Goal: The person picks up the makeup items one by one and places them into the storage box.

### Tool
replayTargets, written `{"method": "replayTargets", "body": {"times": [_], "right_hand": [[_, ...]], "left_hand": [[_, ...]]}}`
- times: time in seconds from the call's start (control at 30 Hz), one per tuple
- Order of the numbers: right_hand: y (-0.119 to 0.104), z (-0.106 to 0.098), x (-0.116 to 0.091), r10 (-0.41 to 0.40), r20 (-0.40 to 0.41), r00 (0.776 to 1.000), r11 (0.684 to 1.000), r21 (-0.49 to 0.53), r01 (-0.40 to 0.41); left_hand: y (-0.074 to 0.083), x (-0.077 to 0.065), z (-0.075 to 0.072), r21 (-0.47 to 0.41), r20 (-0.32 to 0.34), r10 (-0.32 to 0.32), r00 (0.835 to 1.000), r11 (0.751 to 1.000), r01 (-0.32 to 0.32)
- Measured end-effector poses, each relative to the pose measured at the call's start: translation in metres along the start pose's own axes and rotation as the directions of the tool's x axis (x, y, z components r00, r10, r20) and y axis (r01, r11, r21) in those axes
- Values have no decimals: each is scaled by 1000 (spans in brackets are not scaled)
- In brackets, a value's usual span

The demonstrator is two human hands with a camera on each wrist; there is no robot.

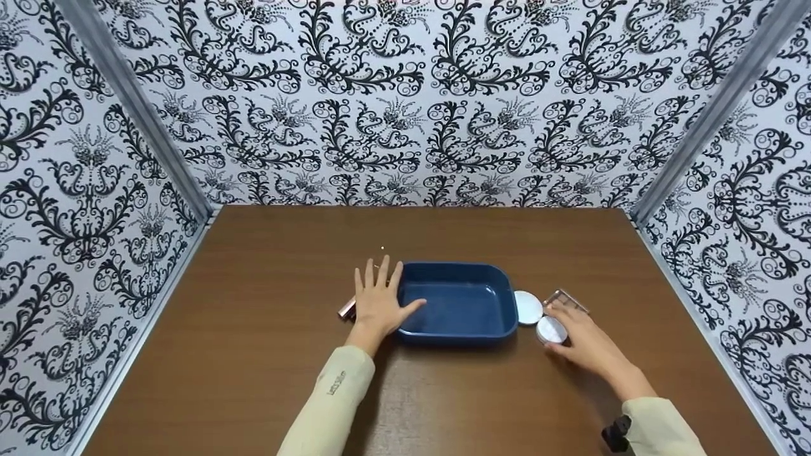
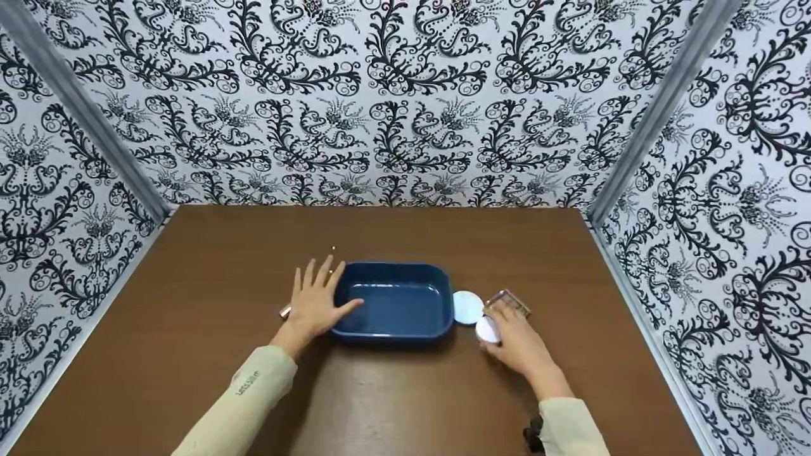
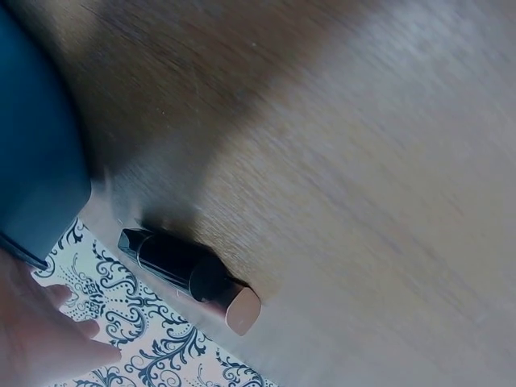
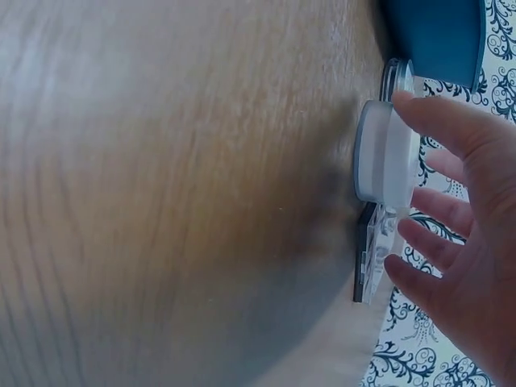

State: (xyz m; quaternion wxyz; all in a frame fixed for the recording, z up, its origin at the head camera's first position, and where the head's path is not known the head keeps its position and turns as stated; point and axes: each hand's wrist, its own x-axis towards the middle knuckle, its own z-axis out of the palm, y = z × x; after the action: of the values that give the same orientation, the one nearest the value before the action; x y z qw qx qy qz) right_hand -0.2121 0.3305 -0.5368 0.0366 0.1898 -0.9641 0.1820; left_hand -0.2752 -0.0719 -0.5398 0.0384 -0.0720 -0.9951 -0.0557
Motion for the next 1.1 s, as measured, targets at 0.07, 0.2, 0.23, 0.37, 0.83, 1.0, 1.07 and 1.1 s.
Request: {"method": "replayTargets", "body": {"times": [0.07,0.2,0.23,0.37,0.83,1.0,1.07,1.1], "right_hand": [[0,1,-2,4,-6,1000,1000,0,-4],[0,3,-4,18,-9,1000,1000,-10,-18],[0,3,-4,26,-8,1000,1000,-13,-26],[1,4,-2,43,-9,999,999,-19,-43],[-3,3,2,18,-23,1000,999,-50,-19],[-4,3,3,24,-22,999,999,-48,-25],[-4,3,4,27,-23,999,998,-48,-28],[-5,3,4,29,-21,999,998,-47,-30]], "left_hand": [[1,-1,0,0,1,1,1000,1000,-1],[2,-1,-1,9,9,1,1000,1000,-1],[2,0,-1,7,13,0,1000,1000,-1],[2,0,-1,6,21,-3,1000,1000,3],[4,-2,-3,30,29,-5,1000,1000,4],[2,-1,-2,53,24,-9,1000,999,7],[2,-1,-2,58,19,-8,1000,998,7],[2,-1,-3,62,15,-7,1000,998,6]]}}
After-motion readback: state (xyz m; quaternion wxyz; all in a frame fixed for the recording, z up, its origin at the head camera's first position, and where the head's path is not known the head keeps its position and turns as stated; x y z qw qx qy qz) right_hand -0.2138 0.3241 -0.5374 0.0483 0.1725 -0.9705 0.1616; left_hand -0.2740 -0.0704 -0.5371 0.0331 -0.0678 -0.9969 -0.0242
